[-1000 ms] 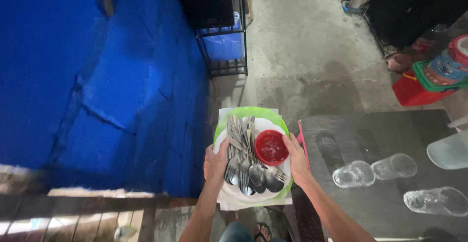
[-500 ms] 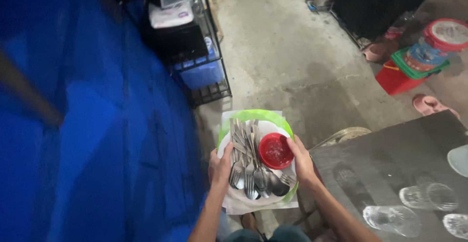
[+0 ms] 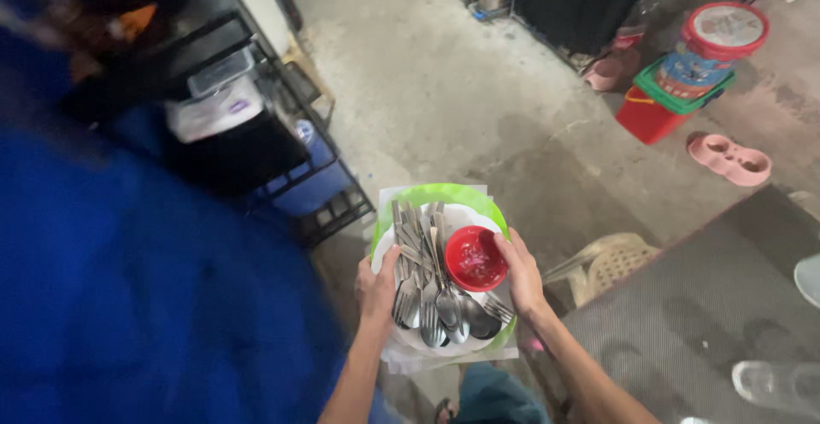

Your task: The person gathers used plates, bowls, and cutlery from a dining table, stacks them onto a green tray, and carries the tray to a kitchen counter. The person handles white plates, red bowls, spoons, forks, and a glass, then places the tray on the counter near a sink.

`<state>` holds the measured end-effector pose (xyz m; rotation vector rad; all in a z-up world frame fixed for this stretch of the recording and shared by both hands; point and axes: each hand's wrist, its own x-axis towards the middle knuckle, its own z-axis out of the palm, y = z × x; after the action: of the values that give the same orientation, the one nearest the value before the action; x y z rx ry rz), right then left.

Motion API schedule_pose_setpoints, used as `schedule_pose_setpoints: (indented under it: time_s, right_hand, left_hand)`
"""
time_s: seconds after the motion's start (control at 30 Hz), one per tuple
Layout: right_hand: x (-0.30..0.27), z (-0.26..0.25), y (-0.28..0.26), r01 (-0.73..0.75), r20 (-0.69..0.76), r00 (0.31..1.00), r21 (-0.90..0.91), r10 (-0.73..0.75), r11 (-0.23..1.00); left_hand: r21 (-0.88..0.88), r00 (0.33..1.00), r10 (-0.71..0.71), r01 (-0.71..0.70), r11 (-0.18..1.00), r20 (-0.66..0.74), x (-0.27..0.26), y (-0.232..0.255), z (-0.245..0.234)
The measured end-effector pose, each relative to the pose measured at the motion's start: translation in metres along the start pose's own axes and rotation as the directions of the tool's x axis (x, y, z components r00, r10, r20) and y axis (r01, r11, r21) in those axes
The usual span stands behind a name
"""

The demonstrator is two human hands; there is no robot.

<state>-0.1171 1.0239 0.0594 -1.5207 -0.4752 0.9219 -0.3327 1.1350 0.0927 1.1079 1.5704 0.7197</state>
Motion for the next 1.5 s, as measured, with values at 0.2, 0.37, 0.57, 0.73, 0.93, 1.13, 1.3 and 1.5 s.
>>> schedule_pose_setpoints:
  time_s: [0.2,0.37,0.57,0.73,0.93,1.13,1.3,1.5]
  right_hand:
    - [0.111,-0.010,-0.019,0.082,-0.066,0.994,-0.073,-0.087,0.994]
    - [0.201,-0.018,-0.062,0.027,-0.082,0.996,-0.096,-0.035,0.995]
    - [0.299,-0.012,-0.120,0.080,-0.061,0.994,-0.124,-0.088,0.989]
    - [0.374,0.002,-0.152,0.062,-0.046,0.997,-0.072,-0.065,0.995]
    - [0.483,0.025,-0.165,0.049,-0.056,0.997,-0.034,-0.050,0.998]
    - [0.621,0.061,-0.175,0.037,-0.127,0.991,-0.038,-0.041,0.999]
    - [0.726,0.110,-0.222,0.045,-0.053,0.998,0.007,-0.045,0.999]
    - [0.827,0.171,-0.291,0.088,0.076,0.993,0.058,-0.092,0.994]
  left_hand:
    - [0.185,0.992,0.120,-0.126,0.975,0.042,0.085,0.047,0.069]
    - [0.087,0.997,0.033,-0.039,0.995,0.066,0.148,0.101,0.129]
    - [-0.040,0.990,0.089,-0.085,0.996,0.110,0.224,0.165,0.186]
    - [0.068,0.994,-0.006,-0.002,0.998,0.112,0.289,0.213,0.219]
    - [0.000,0.989,-0.005,0.005,1.000,0.147,0.382,0.258,0.260]
    - [0.024,0.992,0.013,-0.017,1.000,0.127,0.496,0.328,0.294]
    - [0.035,0.993,-0.026,0.022,0.999,0.114,0.590,0.392,0.312]
    - [-0.018,0.997,-0.045,0.046,0.999,0.056,0.684,0.460,0.325]
